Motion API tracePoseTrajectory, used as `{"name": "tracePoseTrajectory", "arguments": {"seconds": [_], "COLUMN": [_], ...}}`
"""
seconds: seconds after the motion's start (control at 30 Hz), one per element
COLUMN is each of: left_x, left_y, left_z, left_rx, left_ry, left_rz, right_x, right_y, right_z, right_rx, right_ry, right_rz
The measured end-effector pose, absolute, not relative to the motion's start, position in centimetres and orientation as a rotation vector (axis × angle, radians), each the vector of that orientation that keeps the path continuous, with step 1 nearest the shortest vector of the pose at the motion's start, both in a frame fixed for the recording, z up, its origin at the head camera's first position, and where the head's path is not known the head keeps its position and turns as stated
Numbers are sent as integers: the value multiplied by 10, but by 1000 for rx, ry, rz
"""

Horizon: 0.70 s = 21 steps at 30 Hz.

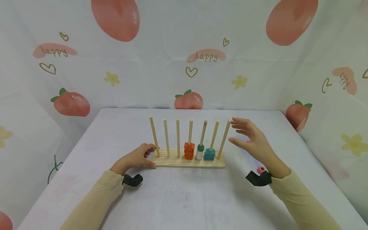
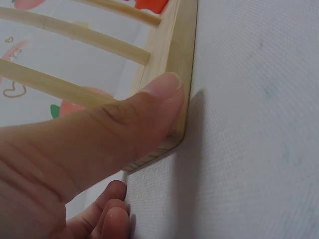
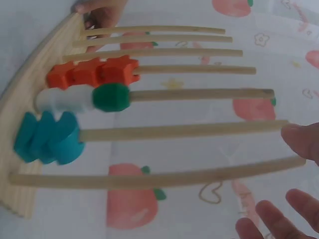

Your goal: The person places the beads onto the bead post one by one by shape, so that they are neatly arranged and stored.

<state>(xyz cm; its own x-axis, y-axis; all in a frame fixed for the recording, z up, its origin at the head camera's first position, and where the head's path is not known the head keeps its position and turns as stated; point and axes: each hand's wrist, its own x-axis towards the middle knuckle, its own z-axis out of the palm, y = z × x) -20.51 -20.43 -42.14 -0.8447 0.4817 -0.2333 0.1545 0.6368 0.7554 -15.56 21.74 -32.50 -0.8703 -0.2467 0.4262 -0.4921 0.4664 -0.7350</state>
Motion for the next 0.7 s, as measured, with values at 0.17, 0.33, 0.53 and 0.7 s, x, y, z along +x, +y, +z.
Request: {"name": "tracePoseTrajectory", "arguments": {"seconds": [0.17, 0.33, 0.53, 0.7], "left_x": [-206, -206, -206, -205], "left_y": [-205, -205, -205, -205], "left_z": [-423, -424, -424, -424], "left_rx": [506, 478, 468, 456], "left_ry": [2438, 2446, 2442, 2441], "left_rz": [1081, 1073, 1082, 1088], "right_x": [-144, -135, -127, -117], "right_y": [233, 250, 269, 280], "right_z": [-334, -343, -359, -373], "right_rx": [552, 473, 446, 392], "right_ry": [-2488, -2546, -2586, -2655], "right_rz": [1305, 1250, 1227, 1174]}}
